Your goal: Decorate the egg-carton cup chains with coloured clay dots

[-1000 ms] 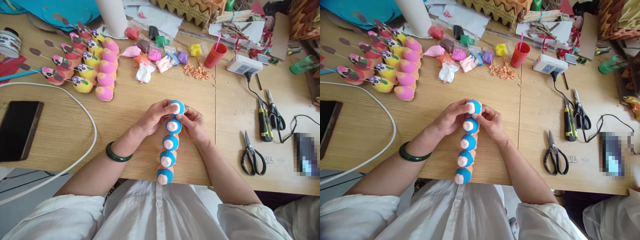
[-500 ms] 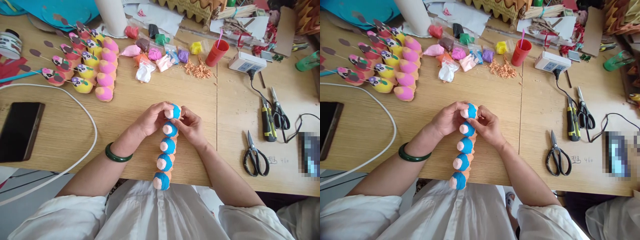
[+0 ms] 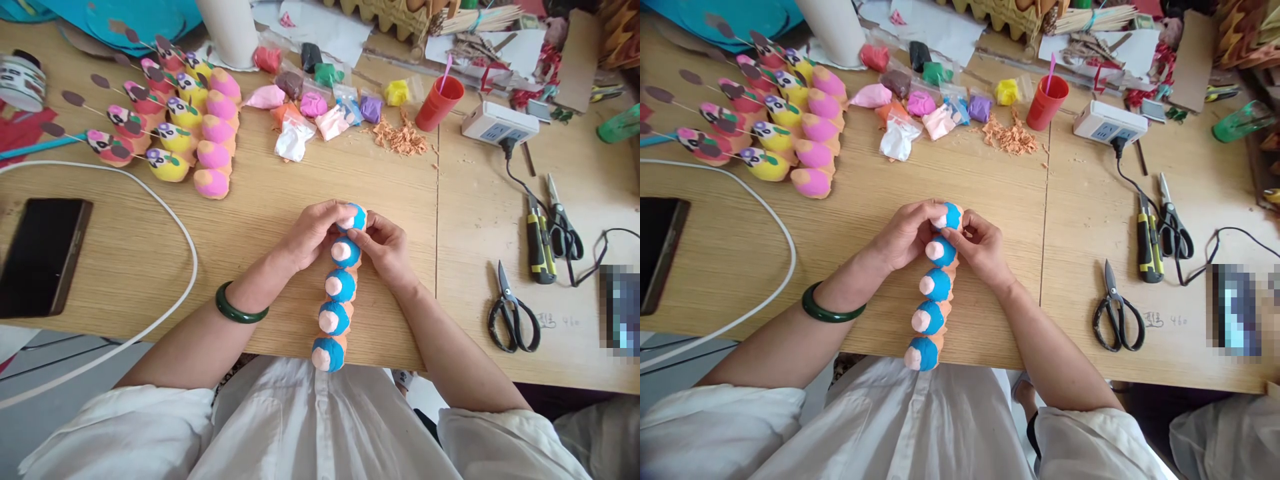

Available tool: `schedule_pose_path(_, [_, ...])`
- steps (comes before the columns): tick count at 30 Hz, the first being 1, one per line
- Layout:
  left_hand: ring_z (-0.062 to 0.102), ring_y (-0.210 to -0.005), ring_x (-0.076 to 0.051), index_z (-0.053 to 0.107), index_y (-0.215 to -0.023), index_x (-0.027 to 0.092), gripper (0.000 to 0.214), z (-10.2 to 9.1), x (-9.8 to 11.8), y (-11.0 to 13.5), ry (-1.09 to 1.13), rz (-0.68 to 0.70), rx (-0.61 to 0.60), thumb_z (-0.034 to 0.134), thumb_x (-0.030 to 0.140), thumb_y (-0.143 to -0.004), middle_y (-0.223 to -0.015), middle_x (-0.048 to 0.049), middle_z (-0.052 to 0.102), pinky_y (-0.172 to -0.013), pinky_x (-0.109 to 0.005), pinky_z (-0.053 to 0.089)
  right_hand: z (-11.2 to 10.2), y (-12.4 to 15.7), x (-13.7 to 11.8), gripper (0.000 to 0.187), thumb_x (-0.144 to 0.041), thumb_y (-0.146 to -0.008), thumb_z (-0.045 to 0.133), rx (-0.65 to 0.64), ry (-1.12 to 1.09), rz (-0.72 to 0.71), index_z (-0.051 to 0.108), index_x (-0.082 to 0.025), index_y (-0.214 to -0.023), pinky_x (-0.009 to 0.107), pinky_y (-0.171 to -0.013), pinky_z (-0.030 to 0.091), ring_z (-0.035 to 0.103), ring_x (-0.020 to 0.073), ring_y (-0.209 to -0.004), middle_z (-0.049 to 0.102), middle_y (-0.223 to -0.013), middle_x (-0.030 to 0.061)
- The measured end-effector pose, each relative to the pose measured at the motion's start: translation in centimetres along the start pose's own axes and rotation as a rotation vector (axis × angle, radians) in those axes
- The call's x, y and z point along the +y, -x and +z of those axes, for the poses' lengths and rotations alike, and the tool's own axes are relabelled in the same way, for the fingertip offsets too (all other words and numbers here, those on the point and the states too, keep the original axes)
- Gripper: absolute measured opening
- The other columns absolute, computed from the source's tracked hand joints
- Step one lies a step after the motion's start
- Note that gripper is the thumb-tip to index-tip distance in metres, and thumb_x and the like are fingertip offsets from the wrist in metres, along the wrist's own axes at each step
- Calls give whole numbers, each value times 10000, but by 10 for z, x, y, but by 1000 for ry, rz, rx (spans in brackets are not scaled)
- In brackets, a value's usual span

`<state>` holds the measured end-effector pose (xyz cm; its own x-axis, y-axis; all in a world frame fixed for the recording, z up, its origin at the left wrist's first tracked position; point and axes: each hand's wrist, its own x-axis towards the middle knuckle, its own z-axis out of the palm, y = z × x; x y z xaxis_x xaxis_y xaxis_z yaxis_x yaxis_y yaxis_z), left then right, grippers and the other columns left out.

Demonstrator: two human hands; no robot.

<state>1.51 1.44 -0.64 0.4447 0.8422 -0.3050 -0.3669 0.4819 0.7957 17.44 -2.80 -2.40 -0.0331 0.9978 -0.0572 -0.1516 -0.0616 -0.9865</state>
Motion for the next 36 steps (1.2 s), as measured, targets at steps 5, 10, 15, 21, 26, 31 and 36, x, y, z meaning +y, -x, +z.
schedule_pose_path(5, [667, -726, -175, 749, -841, 177, 423, -8, 1, -4, 164, -83, -109, 881, 577, -795, -788, -35, 740, -687, -300, 533, -6, -2, -3, 417, -539, -701, 1002, 20, -217, 141, 716, -248, -786, 300, -657, 525, 600, 140, -680, 694, -761, -28])
schedule_pose_path(10, [669, -722, -146, 767, -817, 182, 461, -5, -3, 0, 116, -15, -98, 1005, 560, -705, -789, -2, 744, -683, -277, 514, -14, -6, -9, 417, -507, -634, 1040, -53, -298, 222, 765, -251, -815, 291, -630, 557, 607, 133, -631, 708, -722, -36])
schedule_pose_path(15, [671, -734, -135, 763, -771, 180, 519, 2, -2, 4, 118, 43, -112, 1008, 630, -688, -763, 5, 728, -681, -265, 518, -16, -7, -10, 432, -510, -597, 1065, -60, -298, 218, 774, -244, -772, 264, -613, 548, 607, 116, -619, 719, -714, -39])
schedule_pose_path(21, [632, -697, -115, 743, -730, 169, 502, 4, -4, 3, 106, 39, -26, 1069, 532, -612, -744, 10, 720, -658, -251, 502, -15, -6, -8, 465, -545, -579, 1064, -23, -282, 244, 763, -233, -747, 259, -555, 525, 560, 106, -564, 697, -675, -38])
schedule_pose_path(26, [670, -728, -158, 763, -769, 204, 480, 0, -5, -1, 151, -11, -108, 1025, 595, -672, -786, -6, 740, -683, -292, 551, -13, -6, -10, 440, -536, -599, 1057, -29, -311, 227, 757, -244, -734, 262, -582, 561, 589, 112, -577, 688, -664, -43])
schedule_pose_path(31, [761, -989, -237, 831, -1014, 269, 454, -4, -4, -2, 36, 70, -35, 977, 607, -748, -1085, -32, 813, -786, -340, 616, -10, -5, -11, 404, -510, -604, 1063, -1, -323, 237, 785, -249, -740, 266, -622, 606, 637, 119, -602, 716, -674, -41])
schedule_pose_path(36, [766, -1130, -248, 827, -1313, 279, 639, -6, 4, 2, -262, 303, 36, 1004, 501, -741, -1405, -69, 763, -917, -355, 626, -9, -6, -8, 358, -499, -638, 1061, 29, -342, 190, 822, -260, -754, 247, -610, 613, 663, 106, -601, 761, -700, -48])
